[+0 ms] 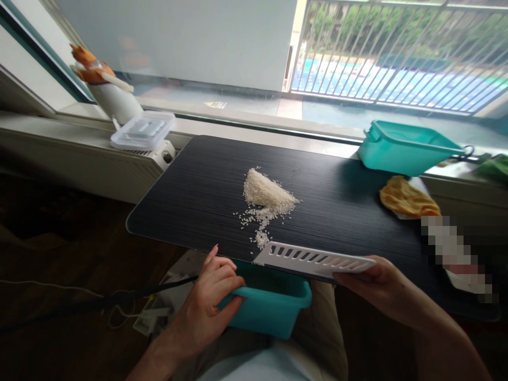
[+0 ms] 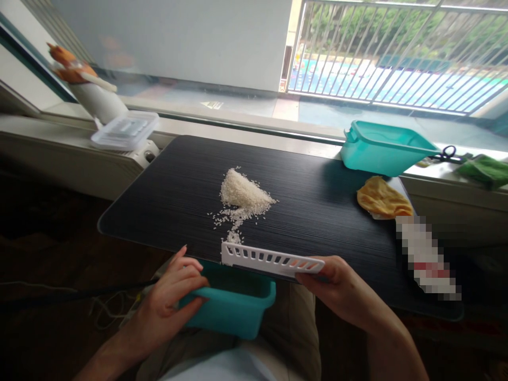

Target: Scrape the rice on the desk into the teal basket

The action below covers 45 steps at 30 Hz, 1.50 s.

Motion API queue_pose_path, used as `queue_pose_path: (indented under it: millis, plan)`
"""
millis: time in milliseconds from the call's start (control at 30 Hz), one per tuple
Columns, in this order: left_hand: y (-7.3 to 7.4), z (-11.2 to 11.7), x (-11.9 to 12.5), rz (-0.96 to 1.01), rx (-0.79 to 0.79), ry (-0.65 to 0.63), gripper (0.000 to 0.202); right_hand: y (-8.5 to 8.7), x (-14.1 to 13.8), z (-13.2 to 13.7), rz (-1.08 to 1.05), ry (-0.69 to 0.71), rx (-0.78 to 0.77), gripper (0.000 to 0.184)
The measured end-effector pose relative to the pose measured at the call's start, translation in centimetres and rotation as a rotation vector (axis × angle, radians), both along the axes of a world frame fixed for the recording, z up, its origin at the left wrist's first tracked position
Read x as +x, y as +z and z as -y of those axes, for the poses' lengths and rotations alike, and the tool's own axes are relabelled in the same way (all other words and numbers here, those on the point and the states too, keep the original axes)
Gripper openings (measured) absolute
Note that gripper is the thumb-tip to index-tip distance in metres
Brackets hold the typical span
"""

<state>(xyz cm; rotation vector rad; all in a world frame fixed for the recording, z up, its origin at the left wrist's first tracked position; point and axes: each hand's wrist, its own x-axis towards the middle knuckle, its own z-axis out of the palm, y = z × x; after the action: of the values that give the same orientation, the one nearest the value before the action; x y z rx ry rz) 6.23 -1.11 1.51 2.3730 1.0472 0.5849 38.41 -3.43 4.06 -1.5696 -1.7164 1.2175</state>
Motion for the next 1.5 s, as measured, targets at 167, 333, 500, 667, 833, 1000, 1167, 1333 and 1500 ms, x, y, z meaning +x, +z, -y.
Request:
queue_pose_path:
  millis: [167, 333, 500, 667, 833, 1000, 1167, 1333, 1500]
  plan:
    - [0.0, 0.0, -0.1, -0.001, 0.002, 0.008, 0.013, -0.5, 0.6, 0.5, 0.010, -0.014, 0.015, 0.023]
    - [0.1, -0.1, -0.1, -0.028, 0.000, -0.005, 0.012, -0.7, 0.7, 1.1, -0.014, -0.028, -0.021, 0.022]
    - [0.0, 0.0, -0.1, 0.000, 0.014, -0.005, 0.012, -0.7, -0.1, 0.4, -0.023, -0.041, 0.042, 0.022]
    - [-0.1, 0.1, -0.2, 0.011, 0.019, 0.004, 0.013, 0.0, -1.3, -0.4, 0.057, 0.042, 0.050, 0.022]
    - [-0.1, 0.0, -0.1, 0.005, 0.017, 0.010, 0.013, 0.6, -1.2, -0.3, 0.074, -0.010, 0.071, 0.025]
    - [-0.2, -0.1, -0.1, 0.012, 0.015, 0.004, 0.013, 0.2, -0.4, -0.1, 0.087, -0.085, 0.086, 0.024]
    - [-0.2, -0.1, -0.2, 0.007, 0.015, 0.003, 0.013, 0.1, -0.1, 0.3, 0.086, -0.078, 0.042, 0.027]
    - [-0.1, -0.2, -0.1, 0.010, 0.017, 0.003, 0.013, -0.3, 0.4, 0.4, 0.078, -0.126, 0.066, 0.026]
    - [-0.1, -0.2, -0.1, 0.009, 0.017, 0.001, 0.013, -0.4, 0.6, 0.7, 0.082, -0.127, 0.063, 0.027]
